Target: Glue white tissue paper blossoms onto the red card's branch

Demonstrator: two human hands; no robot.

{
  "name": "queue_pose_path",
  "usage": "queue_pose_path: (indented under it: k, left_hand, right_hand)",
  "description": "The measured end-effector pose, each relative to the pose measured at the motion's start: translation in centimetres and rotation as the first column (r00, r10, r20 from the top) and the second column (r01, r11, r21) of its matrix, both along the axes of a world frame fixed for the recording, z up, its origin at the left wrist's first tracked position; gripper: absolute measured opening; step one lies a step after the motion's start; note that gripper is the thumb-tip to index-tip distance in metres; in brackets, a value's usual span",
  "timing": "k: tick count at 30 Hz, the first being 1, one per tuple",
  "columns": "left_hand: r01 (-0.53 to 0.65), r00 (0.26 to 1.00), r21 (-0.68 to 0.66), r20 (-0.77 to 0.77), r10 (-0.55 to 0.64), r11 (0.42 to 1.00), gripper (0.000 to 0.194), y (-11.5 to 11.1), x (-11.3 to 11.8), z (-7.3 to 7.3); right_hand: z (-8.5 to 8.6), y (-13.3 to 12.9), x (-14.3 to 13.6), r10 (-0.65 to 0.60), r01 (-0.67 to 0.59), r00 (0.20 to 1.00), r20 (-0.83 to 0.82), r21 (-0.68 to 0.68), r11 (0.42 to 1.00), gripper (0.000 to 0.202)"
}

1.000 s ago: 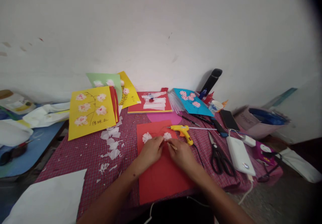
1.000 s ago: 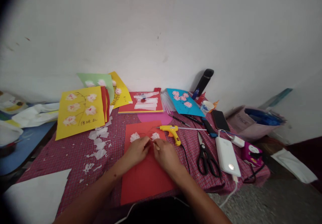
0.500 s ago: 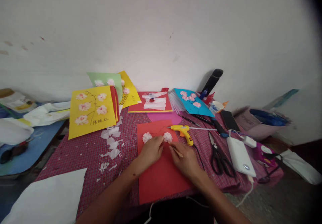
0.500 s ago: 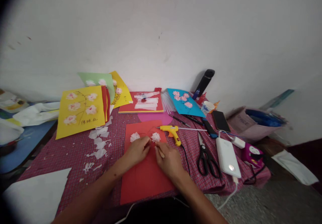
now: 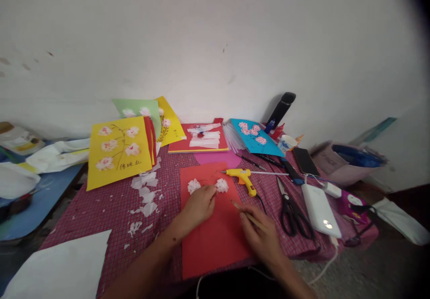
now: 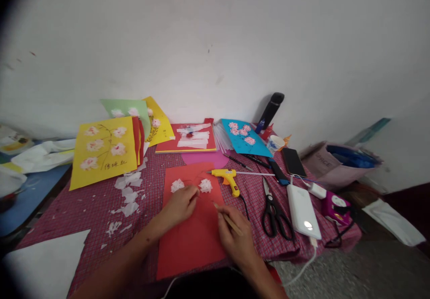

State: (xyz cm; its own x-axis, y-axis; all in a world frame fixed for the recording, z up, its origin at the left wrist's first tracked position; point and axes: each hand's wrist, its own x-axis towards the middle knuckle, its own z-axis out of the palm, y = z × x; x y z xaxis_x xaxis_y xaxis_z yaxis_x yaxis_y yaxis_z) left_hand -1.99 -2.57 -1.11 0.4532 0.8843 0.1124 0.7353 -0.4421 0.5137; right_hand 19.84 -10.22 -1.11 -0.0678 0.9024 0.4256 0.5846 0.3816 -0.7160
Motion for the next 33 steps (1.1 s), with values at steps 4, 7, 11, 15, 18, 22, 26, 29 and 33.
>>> queue_pose_path:
  k: [4, 7, 11, 15, 18, 22, 26, 29, 33]
  left_hand:
    - [-0.002, 0.999, 0.009, -0.050, 0.003, 1.000, 0.022, 0.0, -0.4, 0.7]
    - [-0.032, 0.998, 0.046, -0.047, 0.034, 0.998, 0.024, 0.1, -1.1, 1.9]
    - [-0.041, 0.997, 0.042, -0.064, 0.043, 0.998, 0.032, 0.3, -1.6, 3.7]
    - [0.085, 0.982, 0.082, -0.175, -0.070, 0.993, 0.048, 0.2, -1.0, 4.6]
    - [0.166, 0.955, 0.060, -0.258, -0.145, 0.984, 0.053, 0.1, -0.1, 4.0]
    - [0.217, 0.929, -0.027, -0.302, -0.215, 0.976, 0.061, 0.3, 0.6, 2.8]
    - [0.179, 0.949, 0.019, -0.266, -0.168, 0.984, 0.060, -0.3, -0.6, 3.9]
    - [0.069, 0.983, 0.163, -0.181, -0.039, 0.984, 0.055, -2.2, -3.2, 5.2]
    - [-0.181, 0.981, 0.337, -0.009, 0.195, 0.924, 0.027, -6.7, -8.4, 3.9]
  right_hand:
    - [-1.0, -0.6, 0.5, -0.025, 0.020, 0.998, -0.050, -0.100, 0.995, 0.015]
    - [-1.3, -0.6, 0.5, -0.034, 0.024, 0.997, -0.076, -0.126, 0.992, 0.016]
    - [-1.4, -0.6, 0.6, -0.007, -0.009, 0.995, -0.100, -0.161, 0.987, 0.018]
    - [-1.6, -0.5, 0.9, 0.019, -0.038, 0.993, -0.114, -0.168, 0.985, 0.017]
    - [-1.7, -0.5, 1.1, 0.023, -0.047, 0.990, -0.139, -0.170, 0.984, 0.016]
    - [-1.9, -0.5, 1.2, 0.027, -0.056, 0.986, -0.167, -0.168, 0.984, 0.016]
    - [-1.9, -0.6, 1.2, 0.030, -0.064, 0.985, -0.172, -0.196, 0.978, 0.017]
    - [-1.7, -0.6, 1.2, 0.017, -0.051, 0.985, -0.172, -0.193, 0.980, 0.017]
    - [-1.6, -0.6, 1.2, 0.005, -0.035, 0.986, -0.168, -0.176, 0.984, 0.018]
